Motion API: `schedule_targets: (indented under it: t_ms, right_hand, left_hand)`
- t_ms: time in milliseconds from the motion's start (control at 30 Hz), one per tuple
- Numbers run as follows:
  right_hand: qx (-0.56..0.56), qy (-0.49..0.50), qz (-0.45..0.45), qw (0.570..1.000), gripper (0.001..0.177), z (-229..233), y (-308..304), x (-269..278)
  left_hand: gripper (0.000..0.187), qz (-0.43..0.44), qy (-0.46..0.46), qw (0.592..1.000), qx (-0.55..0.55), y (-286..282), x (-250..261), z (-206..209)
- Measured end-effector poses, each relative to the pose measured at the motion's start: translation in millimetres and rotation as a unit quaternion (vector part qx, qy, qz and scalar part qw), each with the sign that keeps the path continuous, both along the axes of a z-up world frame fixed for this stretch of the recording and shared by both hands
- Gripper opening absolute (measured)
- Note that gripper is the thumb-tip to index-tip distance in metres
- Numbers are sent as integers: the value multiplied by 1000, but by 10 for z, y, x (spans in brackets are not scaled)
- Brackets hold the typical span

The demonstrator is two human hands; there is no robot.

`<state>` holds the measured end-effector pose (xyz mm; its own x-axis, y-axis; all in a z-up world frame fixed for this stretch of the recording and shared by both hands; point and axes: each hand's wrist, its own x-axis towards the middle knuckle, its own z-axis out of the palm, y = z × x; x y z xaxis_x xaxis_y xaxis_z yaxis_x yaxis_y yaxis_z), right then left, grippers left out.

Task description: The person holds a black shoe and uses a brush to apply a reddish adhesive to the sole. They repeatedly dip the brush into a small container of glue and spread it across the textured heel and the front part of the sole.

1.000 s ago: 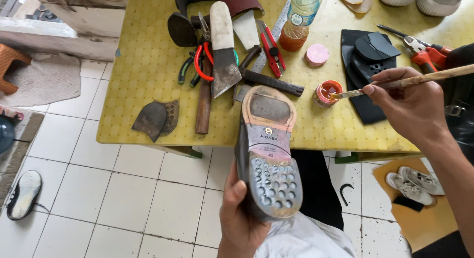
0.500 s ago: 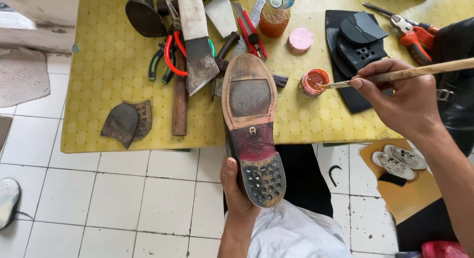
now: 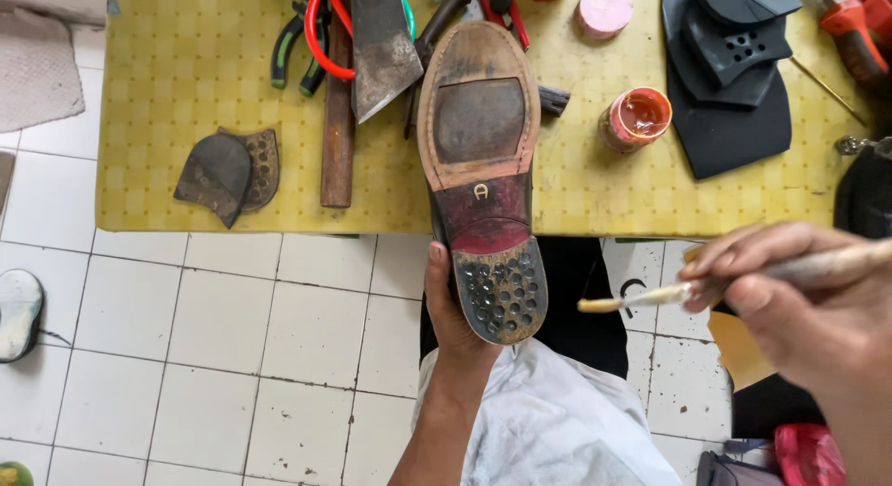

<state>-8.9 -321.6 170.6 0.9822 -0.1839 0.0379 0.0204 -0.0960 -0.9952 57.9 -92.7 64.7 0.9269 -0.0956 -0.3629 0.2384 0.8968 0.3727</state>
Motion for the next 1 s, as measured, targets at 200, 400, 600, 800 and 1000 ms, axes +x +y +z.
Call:
schedule_targets:
  t_ms: [200, 400, 600, 800, 1000]
  right_hand:
    - [-170, -115, 131, 970, 11, -21, 533, 198]
    - [-133, -103, 205, 964, 8, -13, 379, 215]
    - [-96, -68, 261, 958, 3, -81, 356, 362]
    - [-152, -77, 213, 962, 2, -122, 350, 504]
    - [-155, -89, 205, 962, 4, -113, 361, 491]
  left_hand:
    - [44, 20, -1, 999, 30, -21, 1, 17]
    - [39, 22, 16, 1000, 12, 0, 11, -30]
    - [50, -4, 23, 999, -26, 23, 15, 18]
    - [41, 30, -7, 999, 15, 12, 5, -69]
    - [42, 37, -72, 995, 50, -13, 33, 12]
